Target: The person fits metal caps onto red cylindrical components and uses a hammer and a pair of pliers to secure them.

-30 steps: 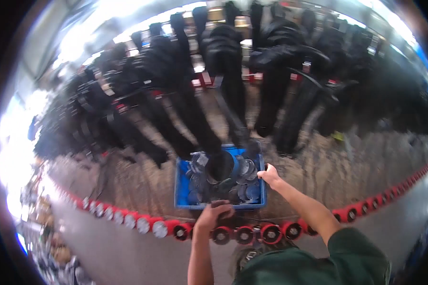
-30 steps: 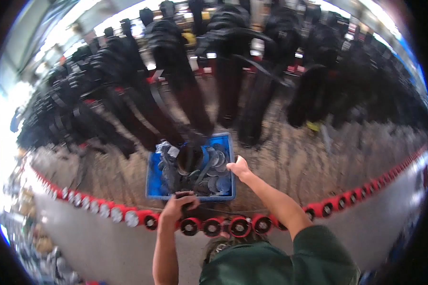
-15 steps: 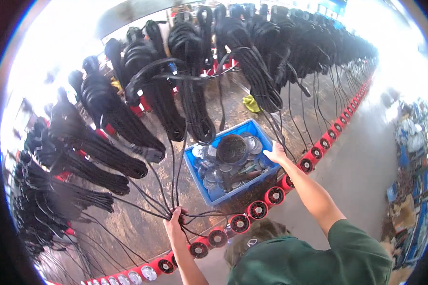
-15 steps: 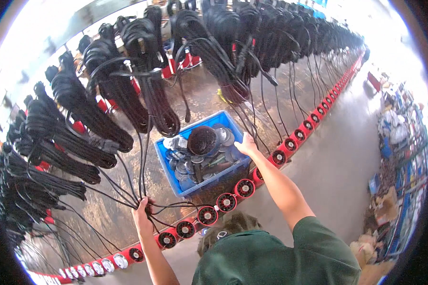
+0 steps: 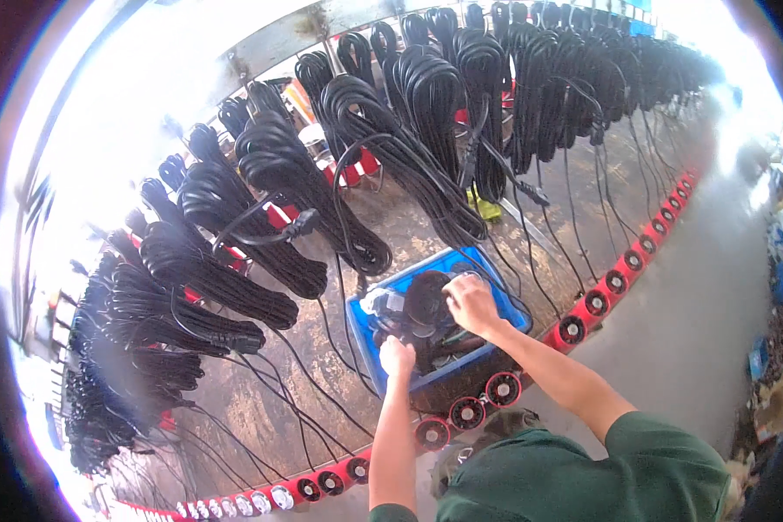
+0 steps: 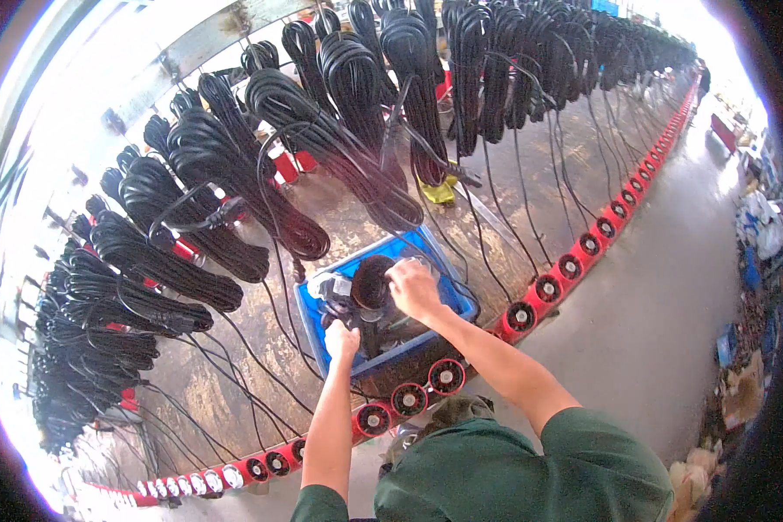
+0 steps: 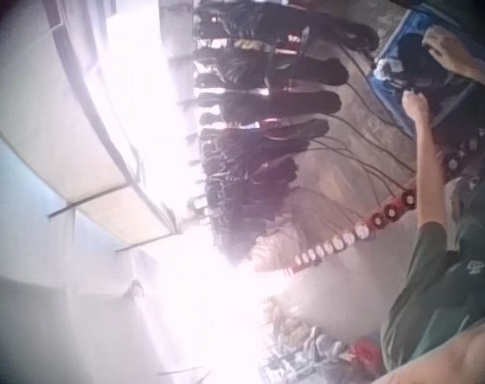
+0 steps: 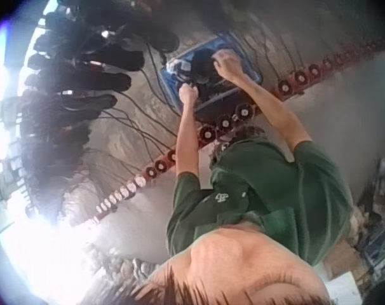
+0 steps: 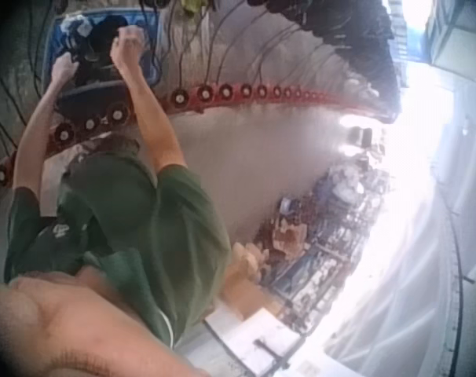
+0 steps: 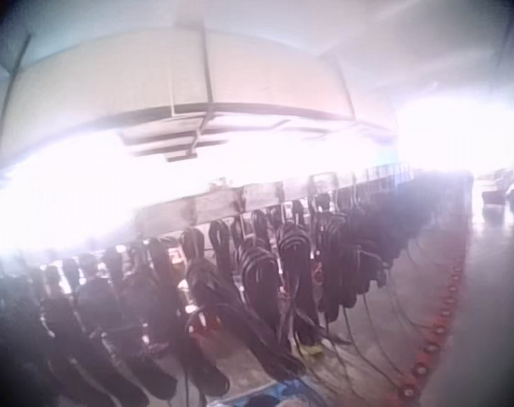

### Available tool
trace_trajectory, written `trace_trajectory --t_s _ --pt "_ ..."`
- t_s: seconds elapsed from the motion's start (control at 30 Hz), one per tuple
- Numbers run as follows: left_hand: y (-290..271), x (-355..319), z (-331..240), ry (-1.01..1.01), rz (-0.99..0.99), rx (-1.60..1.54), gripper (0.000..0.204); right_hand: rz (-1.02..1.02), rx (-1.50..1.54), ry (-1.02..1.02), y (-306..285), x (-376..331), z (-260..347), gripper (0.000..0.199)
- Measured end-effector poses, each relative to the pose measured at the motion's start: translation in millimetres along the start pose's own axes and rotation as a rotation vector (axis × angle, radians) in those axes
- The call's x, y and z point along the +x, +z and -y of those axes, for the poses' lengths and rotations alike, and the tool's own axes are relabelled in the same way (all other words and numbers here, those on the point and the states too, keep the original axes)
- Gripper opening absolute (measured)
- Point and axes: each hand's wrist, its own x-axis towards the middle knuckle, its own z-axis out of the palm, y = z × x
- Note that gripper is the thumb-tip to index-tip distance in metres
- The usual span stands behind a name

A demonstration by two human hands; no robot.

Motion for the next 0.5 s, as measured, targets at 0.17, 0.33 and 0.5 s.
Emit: trace_trajectory --t_s 0.17,0.33,0.5 --pt "-10.8 -6.2 -27.2 -0.016 -0.108 -0.164 0.022 0.39 -0.344 -0.383 60.5 50.2 -34.1 0.012" --pt "-95.1 -64.5 -22.8 -0.238 0.017 -1.044 0.021 0.632 -0.501 -0.534 78.3 79.1 -65.5 0.015" --pt "-112.4 -157.8 77.7 -0.546 -0.078 -0.788 0.026 0.575 -0.153 -0.511 74.0 74.9 -20.7 0.011"
